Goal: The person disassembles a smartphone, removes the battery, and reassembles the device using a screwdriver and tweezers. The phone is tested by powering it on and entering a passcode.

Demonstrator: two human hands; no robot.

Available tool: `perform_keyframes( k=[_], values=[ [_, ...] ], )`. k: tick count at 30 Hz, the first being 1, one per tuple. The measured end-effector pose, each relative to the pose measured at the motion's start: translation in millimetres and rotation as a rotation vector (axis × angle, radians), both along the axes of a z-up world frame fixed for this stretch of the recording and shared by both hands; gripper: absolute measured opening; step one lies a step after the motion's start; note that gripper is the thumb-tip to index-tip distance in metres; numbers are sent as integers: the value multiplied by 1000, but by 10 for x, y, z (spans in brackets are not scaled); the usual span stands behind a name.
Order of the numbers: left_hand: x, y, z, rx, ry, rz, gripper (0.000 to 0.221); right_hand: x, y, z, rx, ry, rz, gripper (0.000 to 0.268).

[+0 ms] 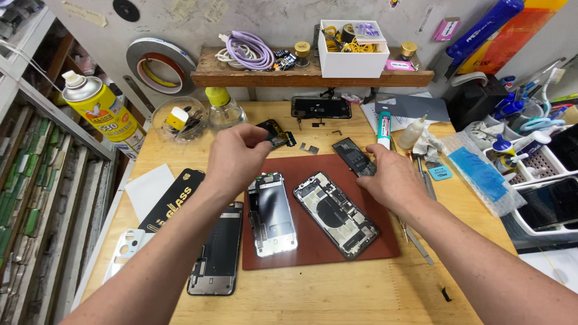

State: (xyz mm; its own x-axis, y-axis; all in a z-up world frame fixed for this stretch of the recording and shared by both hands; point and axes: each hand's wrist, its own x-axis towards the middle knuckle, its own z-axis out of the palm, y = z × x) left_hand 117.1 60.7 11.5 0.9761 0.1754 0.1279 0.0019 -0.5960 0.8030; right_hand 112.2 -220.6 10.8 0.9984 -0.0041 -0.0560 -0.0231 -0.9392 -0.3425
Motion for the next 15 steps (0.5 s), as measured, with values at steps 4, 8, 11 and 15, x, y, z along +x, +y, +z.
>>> perform_keyframes(
  k=[4, 8, 11, 15],
  values=[
    [-235, -306, 17, -322, 38, -44, 26, 87, -65, -11, -3, 39, -36, 76],
    [-534, -584, 92, -662, 279, -48, 32, 125, -85, 97, 721, 198, -168, 61],
    [-697, -741, 191, -943, 406, 7, 42, -42, -168, 291, 1404, 692, -97, 39],
    [-840, -834, 347, -1257, 375, -136, 24, -436, -60, 562, 1535, 796, 45, 33]
  ],
)
